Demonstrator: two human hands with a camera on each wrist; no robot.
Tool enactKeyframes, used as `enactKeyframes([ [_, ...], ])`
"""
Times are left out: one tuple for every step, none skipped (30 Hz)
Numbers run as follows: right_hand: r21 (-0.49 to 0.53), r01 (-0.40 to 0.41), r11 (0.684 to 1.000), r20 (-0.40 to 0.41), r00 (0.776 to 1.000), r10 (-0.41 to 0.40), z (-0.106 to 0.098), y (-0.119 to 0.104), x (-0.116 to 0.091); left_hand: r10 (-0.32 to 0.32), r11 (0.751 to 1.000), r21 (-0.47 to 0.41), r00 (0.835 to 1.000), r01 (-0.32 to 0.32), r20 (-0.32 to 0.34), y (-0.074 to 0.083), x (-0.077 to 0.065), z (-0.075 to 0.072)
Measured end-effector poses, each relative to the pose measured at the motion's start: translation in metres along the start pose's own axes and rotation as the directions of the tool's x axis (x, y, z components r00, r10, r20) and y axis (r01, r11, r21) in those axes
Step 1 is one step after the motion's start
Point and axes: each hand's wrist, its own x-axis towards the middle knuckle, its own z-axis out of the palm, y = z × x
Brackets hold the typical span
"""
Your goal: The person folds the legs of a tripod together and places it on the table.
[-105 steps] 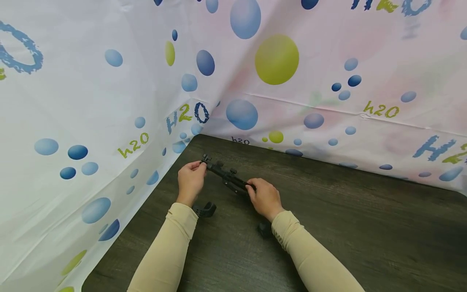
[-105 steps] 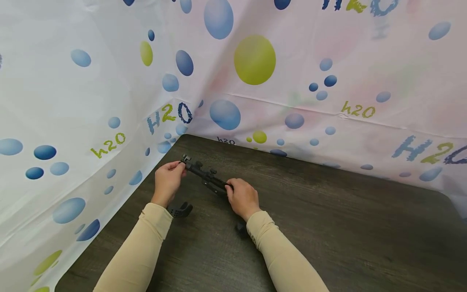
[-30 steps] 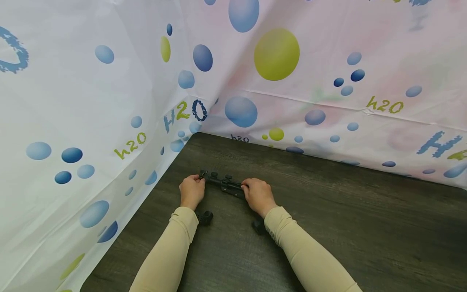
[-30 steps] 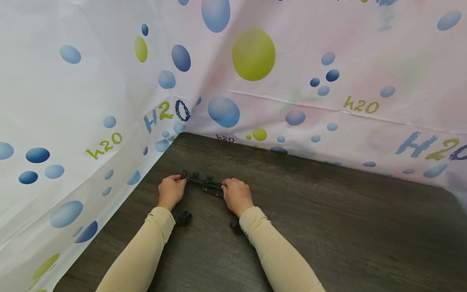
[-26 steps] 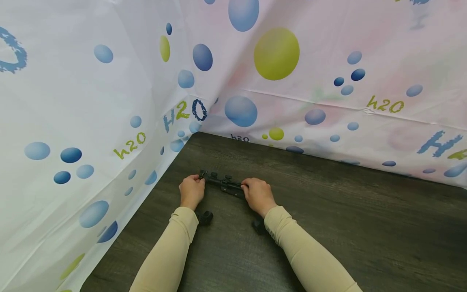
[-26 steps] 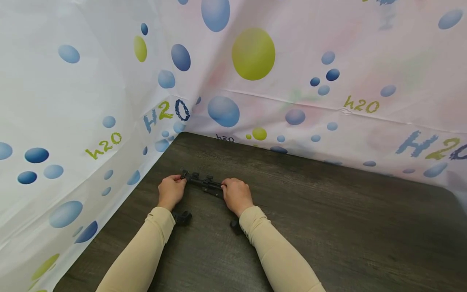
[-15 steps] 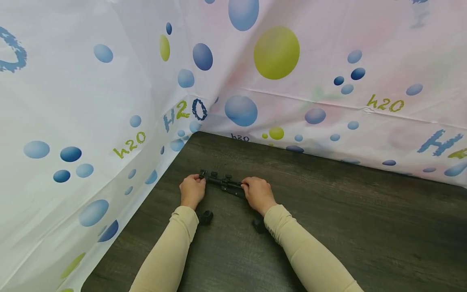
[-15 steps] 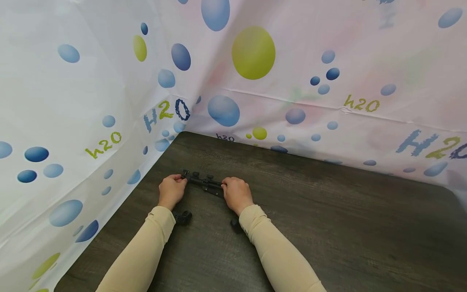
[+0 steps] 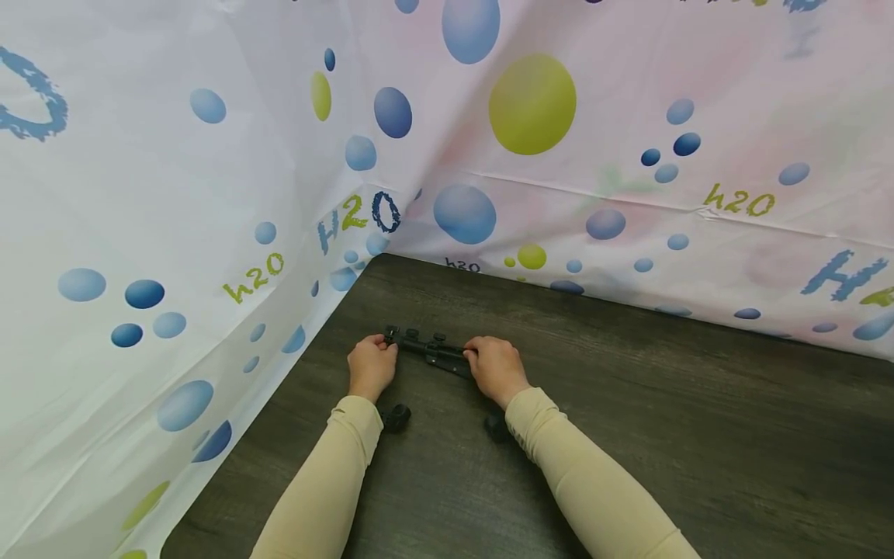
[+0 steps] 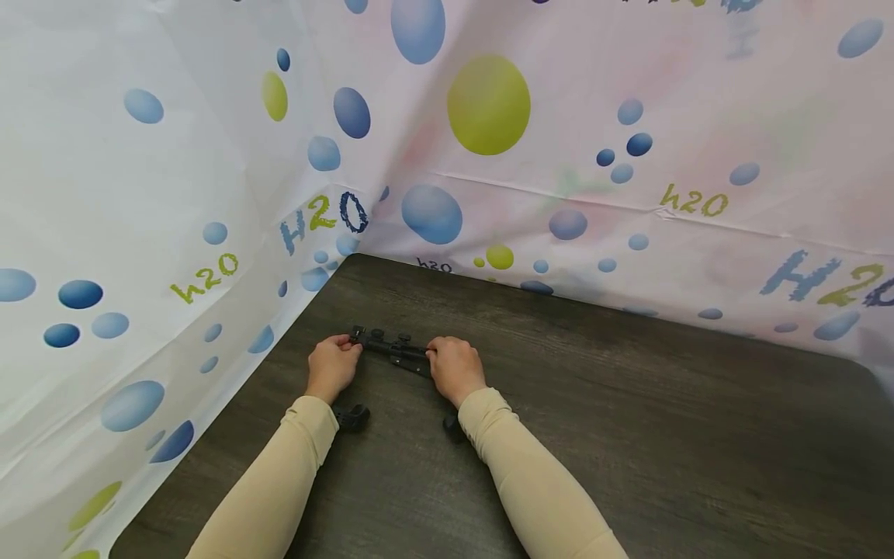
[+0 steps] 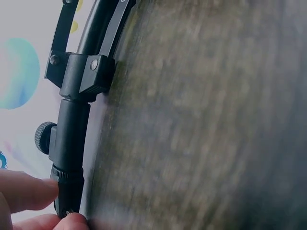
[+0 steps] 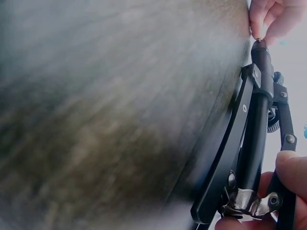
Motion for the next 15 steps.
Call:
enactKeyframes([
  [0.001,-0.005,1.000,0.002,1.000,0.005,0.000,0.000,0.000,0.000,1.000,-0.004,1.000,0.000,-0.001,0.000,0.000,0.000],
  [0.003,-0.009,1.000,0.003,1.000,0.009,0.000,0.001,0.001,-0.002,1.000,-0.008,1.000,0.002,-0.002,0.001,0.000,0.000],
  [0.003,-0.011,1.000,0.001,1.000,0.011,0.000,0.001,0.001,-0.002,1.000,-0.014,1.000,0.002,-0.004,0.001,0.000,0.000],
  [0.002,-0.014,1.000,-0.002,1.000,0.014,0.000,0.001,0.002,-0.001,1.000,-0.019,1.000,0.001,-0.006,0.002,0.000,0.000],
  [0.001,-0.016,1.000,-0.004,1.000,0.016,0.000,0.002,0.002,0.000,1.000,-0.021,1.000,-0.001,-0.010,0.002,0.000,0.000],
  [0.002,-0.015,1.000,-0.010,1.000,0.015,0.001,0.002,0.003,0.003,1.000,-0.021,1.000,-0.004,-0.015,0.003,0.000,0.001],
  [0.006,-0.017,1.000,-0.014,1.000,0.017,0.001,0.002,0.003,0.005,1.000,-0.024,1.000,-0.005,-0.019,0.003,-0.001,0.001],
  [0.006,-0.017,1.000,-0.017,1.000,0.017,0.001,0.002,0.003,0.007,1.000,-0.026,1.000,-0.007,-0.023,0.003,-0.001,0.001],
  [0.007,-0.016,1.000,-0.019,1.000,0.016,0.001,0.003,0.004,0.009,1.000,-0.028,1.000,-0.010,-0.028,0.004,-0.001,0.001],
  [0.010,-0.016,1.000,-0.019,1.000,0.016,0.001,0.003,0.004,0.014,0.999,-0.028,0.999,-0.015,-0.032,0.004,-0.002,0.002],
  [0.011,-0.017,1.000,-0.018,1.000,0.017,0.001,0.003,0.004,0.022,0.999,-0.026,0.999,-0.023,-0.034,0.004,-0.004,0.003],
  [0.013,-0.024,1.000,-0.015,1.000,0.024,0.001,0.004,0.004,0.033,0.999,-0.027,0.999,-0.034,-0.032,0.004,-0.005,0.004],
  [0.014,-0.039,0.999,-0.008,0.999,0.039,0.000,0.004,0.004,0.049,0.998,-0.023,0.998,-0.049,-0.028,0.005,-0.007,0.005],
  [0.014,-0.057,0.998,0.002,0.998,0.057,-0.001,0.005,0.003,0.067,0.998,-0.016,0.998,-0.067,-0.022,0.005,-0.009,0.007],
  [0.016,-0.075,0.997,0.011,0.997,0.075,-0.002,0.005,0.003,0.091,0.996,-0.007,0.996,-0.091,-0.019,0.005,-0.011,0.008],
])
